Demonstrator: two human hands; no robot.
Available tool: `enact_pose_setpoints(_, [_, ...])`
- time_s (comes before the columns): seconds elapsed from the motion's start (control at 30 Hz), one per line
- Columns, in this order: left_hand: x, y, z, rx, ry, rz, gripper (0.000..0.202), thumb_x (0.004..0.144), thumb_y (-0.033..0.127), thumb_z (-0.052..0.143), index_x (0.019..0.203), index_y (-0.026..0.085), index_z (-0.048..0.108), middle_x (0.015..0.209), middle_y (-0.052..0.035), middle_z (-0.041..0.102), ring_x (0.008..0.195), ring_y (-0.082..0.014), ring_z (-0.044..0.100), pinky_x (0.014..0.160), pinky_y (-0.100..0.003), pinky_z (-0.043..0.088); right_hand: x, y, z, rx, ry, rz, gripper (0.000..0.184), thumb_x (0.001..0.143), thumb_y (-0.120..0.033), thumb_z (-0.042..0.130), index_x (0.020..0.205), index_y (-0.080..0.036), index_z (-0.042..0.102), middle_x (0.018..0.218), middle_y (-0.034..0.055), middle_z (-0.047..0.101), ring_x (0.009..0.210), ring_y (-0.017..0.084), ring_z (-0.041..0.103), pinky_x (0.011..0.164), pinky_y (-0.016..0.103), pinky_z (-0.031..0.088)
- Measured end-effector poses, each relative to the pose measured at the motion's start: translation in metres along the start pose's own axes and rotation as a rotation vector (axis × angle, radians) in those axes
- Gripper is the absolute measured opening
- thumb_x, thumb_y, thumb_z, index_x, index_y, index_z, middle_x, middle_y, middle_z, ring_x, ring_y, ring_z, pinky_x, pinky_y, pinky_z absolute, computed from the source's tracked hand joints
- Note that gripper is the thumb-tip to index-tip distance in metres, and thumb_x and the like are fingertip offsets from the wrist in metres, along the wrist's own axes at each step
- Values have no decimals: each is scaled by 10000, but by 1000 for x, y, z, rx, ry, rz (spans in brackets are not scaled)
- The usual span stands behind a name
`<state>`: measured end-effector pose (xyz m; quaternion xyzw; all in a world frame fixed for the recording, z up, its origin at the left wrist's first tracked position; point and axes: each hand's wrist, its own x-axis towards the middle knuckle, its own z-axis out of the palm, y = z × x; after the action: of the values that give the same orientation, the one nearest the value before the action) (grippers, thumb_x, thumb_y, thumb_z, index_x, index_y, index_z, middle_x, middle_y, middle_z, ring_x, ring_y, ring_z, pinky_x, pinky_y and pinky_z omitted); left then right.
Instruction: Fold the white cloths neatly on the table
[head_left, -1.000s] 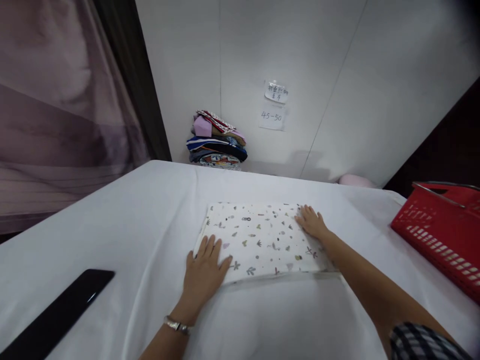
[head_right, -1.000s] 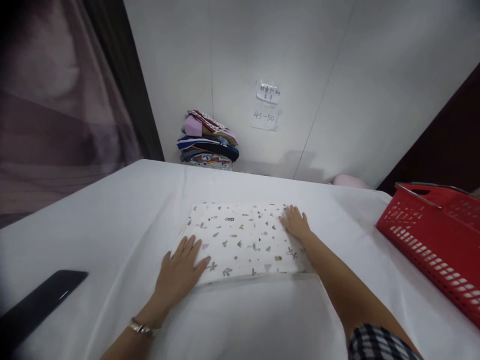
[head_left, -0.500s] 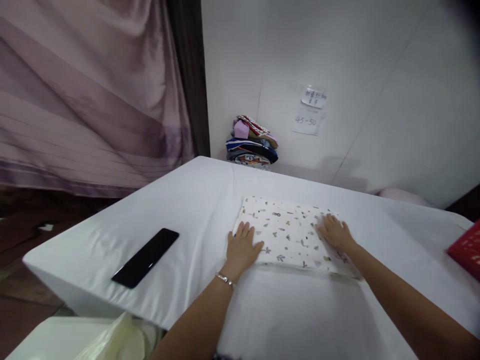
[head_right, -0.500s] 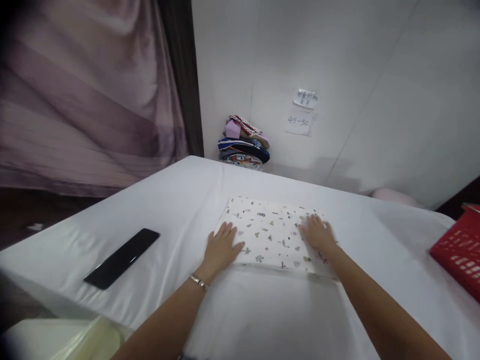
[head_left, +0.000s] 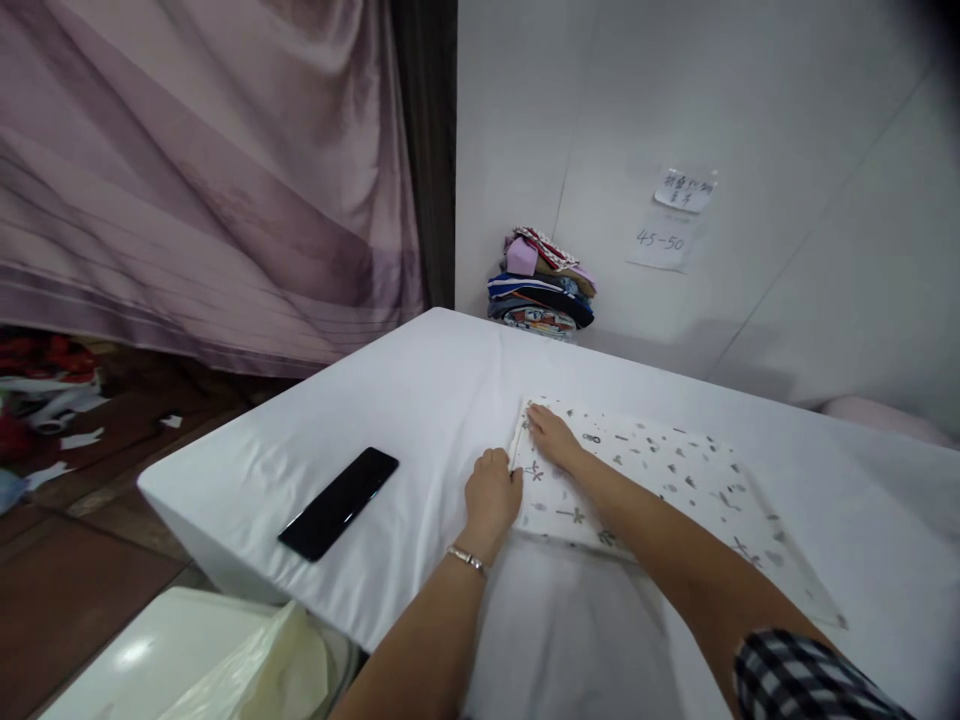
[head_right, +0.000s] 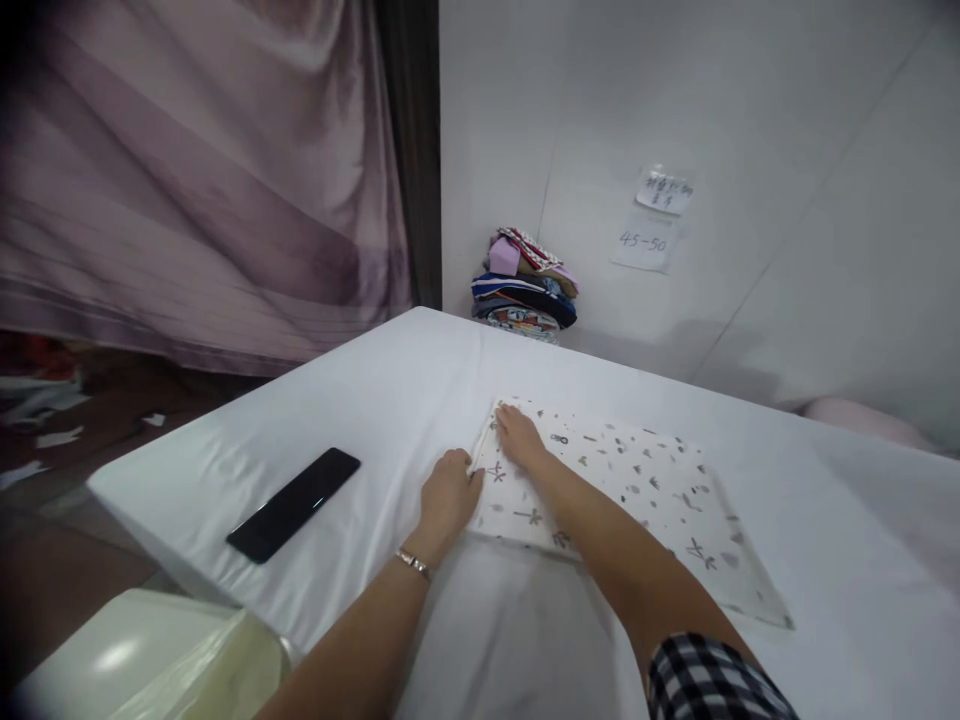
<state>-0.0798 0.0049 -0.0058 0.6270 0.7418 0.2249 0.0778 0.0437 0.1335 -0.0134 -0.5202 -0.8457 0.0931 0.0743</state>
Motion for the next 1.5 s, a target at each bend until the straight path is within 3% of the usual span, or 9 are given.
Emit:
enact_pose_setpoints(0.1, [1,1,0,-27,0,10,137,842,287,516,919,177,489,971,-59,547,922,-190,522,710,-289,411,10,7,-9,-8,19,-27,464,875,-139,306,1308,-205,459,1368,46,445,1243,179,368,1020,298,270])
enact_pose_setpoints(0.27, [2,0,1,-43,-23,14,153,836,300,535,930,190,484,1002,-56,523,925,-186,518,703,-283,415,22,9,-25,-44,-37,-114,371,844,-138,382,1142,-223,587,1135,55,584,1061,191,494,872,269,365])
enact_pose_setpoints(0.4, [2,-2,3,-30,-62,22,125,860,304,496,897,185,513,988,-64,515,928,-193,518,723,-300,421,33,9,-32,-104,-117,-166,282,820,-156,437,1036,-230,603,1031,40,616,909,183,550,748,261,381])
enact_pose_setpoints(0.53, [1,-2,4,-20,-65,25,150,886,301,444,893,182,535,975,-66,518,930,-191,513,733,-299,426,39,11,-35,-158,-160,-196,251,827,-184,450,1025,-248,590,1066,27,616,904,183,556,712,255,370])
enact_pose_setpoints(0.77, [0,-1,2,-36,-14,48,151,891,236,401,883,173,537,948,-72,525,914,-192,513,743,-307,428,39,8,-40,-179,-123,-188,183,863,-208,411,937,-217,579,966,47,633,841,188,556,670,258,350])
enact_pose_setpoints(0.97, [0,0,2,-26,-46,2,144,875,216,409,891,171,545,942,-73,543,907,-186,538,731,-298,422,34,-2,-32,-120,-74,-145,227,888,-206,374,997,-214,573,1005,50,630,857,181,563,706,255,366])
enact_pose_setpoints(1.17, [1,-1,3,-16,-73,-22,140,874,239,412,937,169,517,932,-70,568,835,-184,581,683,-297,410,34,11,-20,-54,-3,-58,402,908,-272,359,1299,-194,406,1243,77,533,1106,193,483,884,274,359])
enact_pose_setpoints(1.3, [1,0,3,-33,-81,-37,145,862,209,416,988,173,479,932,-67,577,832,-184,589,678,-293,405,38,18,-12,-60,8,13,431,913,-375,354,1293,-179,405,1343,112,452,1228,233,384,980,354,290])
enact_pose_setpoints(1.5, [1,1,3,-18,-99,-33,162,854,165,378,976,167,485,939,-77,572,813,-187,595,664,-295,402,40,11,-2,-59,-21,56,414,941,-373,237,1278,-193,397,1370,103,431,1286,215,314,1037,434,187])
